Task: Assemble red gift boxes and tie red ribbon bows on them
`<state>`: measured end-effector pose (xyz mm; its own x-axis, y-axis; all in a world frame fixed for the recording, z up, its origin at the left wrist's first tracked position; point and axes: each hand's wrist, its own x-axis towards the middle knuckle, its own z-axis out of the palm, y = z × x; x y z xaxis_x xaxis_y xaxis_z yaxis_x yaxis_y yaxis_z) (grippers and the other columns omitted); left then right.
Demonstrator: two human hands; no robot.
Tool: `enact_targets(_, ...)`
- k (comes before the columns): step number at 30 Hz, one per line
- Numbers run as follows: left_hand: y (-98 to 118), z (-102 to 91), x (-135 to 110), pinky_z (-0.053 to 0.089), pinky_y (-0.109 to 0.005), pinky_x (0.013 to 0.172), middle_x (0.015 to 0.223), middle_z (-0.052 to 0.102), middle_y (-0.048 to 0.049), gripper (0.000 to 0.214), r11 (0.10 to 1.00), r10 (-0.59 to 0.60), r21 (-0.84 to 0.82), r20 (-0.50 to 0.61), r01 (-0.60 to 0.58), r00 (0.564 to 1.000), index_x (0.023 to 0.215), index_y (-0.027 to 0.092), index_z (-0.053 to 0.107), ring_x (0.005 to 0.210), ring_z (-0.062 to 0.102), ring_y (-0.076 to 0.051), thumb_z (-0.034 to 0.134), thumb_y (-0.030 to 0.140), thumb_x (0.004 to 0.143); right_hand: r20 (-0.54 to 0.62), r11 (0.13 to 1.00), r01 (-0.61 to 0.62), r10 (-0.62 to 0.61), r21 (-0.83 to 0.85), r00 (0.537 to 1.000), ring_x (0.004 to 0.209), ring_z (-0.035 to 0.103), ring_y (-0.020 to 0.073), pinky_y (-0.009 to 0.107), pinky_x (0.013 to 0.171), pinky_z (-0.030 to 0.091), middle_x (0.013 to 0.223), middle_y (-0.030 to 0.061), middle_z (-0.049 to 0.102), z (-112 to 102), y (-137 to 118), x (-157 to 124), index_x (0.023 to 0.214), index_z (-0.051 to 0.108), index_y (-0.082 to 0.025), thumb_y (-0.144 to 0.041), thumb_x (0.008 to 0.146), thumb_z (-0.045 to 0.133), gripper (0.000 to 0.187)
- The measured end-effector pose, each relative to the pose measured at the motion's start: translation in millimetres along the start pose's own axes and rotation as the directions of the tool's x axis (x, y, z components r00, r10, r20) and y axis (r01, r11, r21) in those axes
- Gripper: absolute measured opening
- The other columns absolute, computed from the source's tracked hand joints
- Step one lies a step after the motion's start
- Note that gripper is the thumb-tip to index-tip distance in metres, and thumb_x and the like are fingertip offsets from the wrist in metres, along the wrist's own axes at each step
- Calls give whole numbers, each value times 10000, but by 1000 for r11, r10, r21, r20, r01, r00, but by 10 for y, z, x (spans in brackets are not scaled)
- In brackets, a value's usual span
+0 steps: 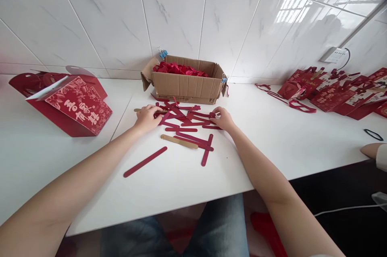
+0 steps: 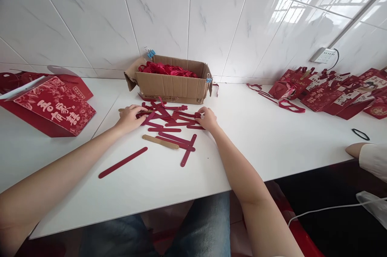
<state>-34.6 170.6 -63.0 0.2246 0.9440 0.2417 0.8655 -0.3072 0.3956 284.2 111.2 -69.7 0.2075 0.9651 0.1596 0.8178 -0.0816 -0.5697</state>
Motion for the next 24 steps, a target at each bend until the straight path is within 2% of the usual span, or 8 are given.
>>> enact_targets(3, 4, 2, -2, 361, -504, 1014, 1200, 618, -94, 287, 1000, 4, 4, 2, -4, 1000, 1031, 223, 664, 1190, 512, -319, 498, 304, 812, -60, 999, 19, -17, 40, 998, 887, 609, 176, 350, 825, 479, 990, 23, 666, -90, 83, 33, 911, 607, -230, -216, 813, 550, 114)
enact_targets(7, 4, 11, -3, 363, -511, 1011, 1202, 615, -98, 293, 1000, 8, 8, -3, -8, 1000, 1038, 220, 665, 1177, 514, -324, 491, 303, 817, -128, 999, 47, -44, 19, 991, 1011, 572, 225, 443, 937, 430, 1102, 63, 648, -171, 205, 35, 1076, 624, -232, -182, 832, 491, 282)
enact_targets(10, 3, 13, -7, 367, -508, 1009, 1199, 615, -99, 297, 1000, 12, 7, -3, -12, 1000, 1041, 221, 668, 1172, 517, -323, 490, 309, 819, -80, 994, 109, -109, -12, 991, 1189, 485, 269, 479, 1006, 372, 1265, 59, 594, -140, 230, 9, 1166, 645, -290, -190, 812, 544, 382)
enact_targets(13, 5, 9, -13, 366, -507, 1008, 1202, 614, -97, 297, 1000, 14, 6, -1, -14, 1000, 1042, 228, 667, 1172, 515, -322, 483, 317, 827, -7, 988, 149, -149, -39, 989, 1260, 429, 286, 499, 1036, 330, 1285, 26, 598, -82, 207, -7, 1060, 717, -352, -271, 826, 578, 284)
enact_targets(15, 5, 6, -16, 360, -513, 1008, 1204, 613, -100, 299, 1000, 16, 8, -1, -16, 1000, 1042, 227, 666, 1174, 510, -326, 482, 321, 827, -11, 991, 122, -123, -60, 992, 1265, 416, 297, 523, 1045, 301, 1264, 34, 608, -74, 210, -4, 1002, 741, -355, -358, 842, 576, 231)
enact_targets(18, 1, 5, -15, 357, -517, 1003, 1200, 614, -98, 296, 1000, 21, 9, -1, -21, 1000, 1035, 231, 663, 1175, 505, -329, 484, 329, 819, -94, 996, 15, -24, -89, 995, 1247, 408, 327, 570, 1037, 265, 1245, 78, 599, -125, 293, 10, 945, 756, -309, -452, 845, 548, 271)
enact_targets(22, -12, 14, -11, 358, -506, 997, 1195, 618, -88, 280, 1000, 27, 8, -3, -27, 1000, 1020, 245, 657, 1186, 500, -323, 486, 331, 815, -227, 986, -133, 106, -105, 968, 1176, 431, 351, 593, 980, 294, 1186, 134, 577, -214, 470, 20, 893, 736, -234, -372, 821, 534, 255)
enact_targets(24, -15, 18, -10, 353, -500, 1001, 1203, 615, -89, 284, 1000, 28, 5, -3, -28, 1000, 1025, 242, 655, 1192, 498, -320, 483, 330, 818, -268, 981, -155, 119, -115, 956, 1181, 429, 351, 594, 969, 301, 1215, 154, 549, -220, 485, 39, 949, 710, -208, -282, 837, 469, 275)
